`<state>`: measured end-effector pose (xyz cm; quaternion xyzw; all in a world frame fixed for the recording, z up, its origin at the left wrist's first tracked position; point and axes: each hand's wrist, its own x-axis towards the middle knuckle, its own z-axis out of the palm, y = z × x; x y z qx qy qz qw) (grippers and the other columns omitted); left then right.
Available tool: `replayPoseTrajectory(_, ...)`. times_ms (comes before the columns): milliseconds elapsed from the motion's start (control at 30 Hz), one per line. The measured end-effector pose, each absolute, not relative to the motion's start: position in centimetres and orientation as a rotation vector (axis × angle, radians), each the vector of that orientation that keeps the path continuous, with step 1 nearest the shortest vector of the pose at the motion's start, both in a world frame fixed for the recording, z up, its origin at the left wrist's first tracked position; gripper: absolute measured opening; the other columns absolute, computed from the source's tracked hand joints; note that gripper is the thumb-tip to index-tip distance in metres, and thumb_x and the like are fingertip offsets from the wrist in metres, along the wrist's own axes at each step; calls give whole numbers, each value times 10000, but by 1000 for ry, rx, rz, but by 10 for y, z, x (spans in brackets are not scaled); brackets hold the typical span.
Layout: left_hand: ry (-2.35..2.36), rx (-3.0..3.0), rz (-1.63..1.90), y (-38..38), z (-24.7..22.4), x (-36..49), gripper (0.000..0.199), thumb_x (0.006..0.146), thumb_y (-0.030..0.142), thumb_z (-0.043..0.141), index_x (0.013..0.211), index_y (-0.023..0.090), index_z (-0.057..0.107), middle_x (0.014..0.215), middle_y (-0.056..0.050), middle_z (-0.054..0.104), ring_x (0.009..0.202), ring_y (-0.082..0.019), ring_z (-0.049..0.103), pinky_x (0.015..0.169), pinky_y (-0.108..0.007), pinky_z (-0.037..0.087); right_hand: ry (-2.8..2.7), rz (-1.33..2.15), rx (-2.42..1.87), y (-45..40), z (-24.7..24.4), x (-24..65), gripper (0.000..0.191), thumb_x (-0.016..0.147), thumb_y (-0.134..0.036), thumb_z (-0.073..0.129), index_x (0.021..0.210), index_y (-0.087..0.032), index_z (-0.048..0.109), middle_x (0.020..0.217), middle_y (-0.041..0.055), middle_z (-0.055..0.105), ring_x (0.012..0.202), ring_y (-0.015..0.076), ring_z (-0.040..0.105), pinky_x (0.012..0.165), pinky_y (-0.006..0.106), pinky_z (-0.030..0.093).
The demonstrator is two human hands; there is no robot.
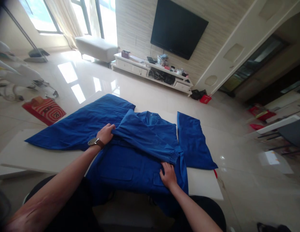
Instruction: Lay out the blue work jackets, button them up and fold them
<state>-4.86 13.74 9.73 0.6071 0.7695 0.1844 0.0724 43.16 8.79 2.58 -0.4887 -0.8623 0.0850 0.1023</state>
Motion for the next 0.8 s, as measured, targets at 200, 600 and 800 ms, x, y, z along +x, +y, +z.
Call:
replayPoseTrajectory(200, 2389, 1751, 583, 139, 108, -51, 462, 849, 39, 451, 1245, 237, 579, 1155, -123, 628, 893, -265, 679, 706, -329, 465, -2689, -25, -1229, 128, 85, 373, 235, 968, -266, 474, 813, -238, 649, 866, 91, 611, 957, 271, 543, 917, 421, 405)
replayPoseTrajectory(600, 1964, 2095, 520, 133, 114, -73, 493, 839, 16, 427, 1188, 287, 646, 1190, -69, 613, 876, -203, 676, 735, -310, 472, -2516, 805, -1378, 335, 131, 119, 206, 826, -218, 690, 1029, -181, 687, 1036, 47, 658, 1030, 242, 572, 1024, 473, 453)
replayPoseTrajectory(800, 2014, 2033, 603, 126, 116, -81, 372, 811, 18, 452, 1015, 245, 663, 1094, -52, 624, 904, -194, 648, 727, -291, 443, -2507, 752, -1405, 353, 134, 84, 294, 825, -113, 571, 1055, -150, 750, 1151, 92, 699, 1105, 238, 623, 1067, 393, 462)
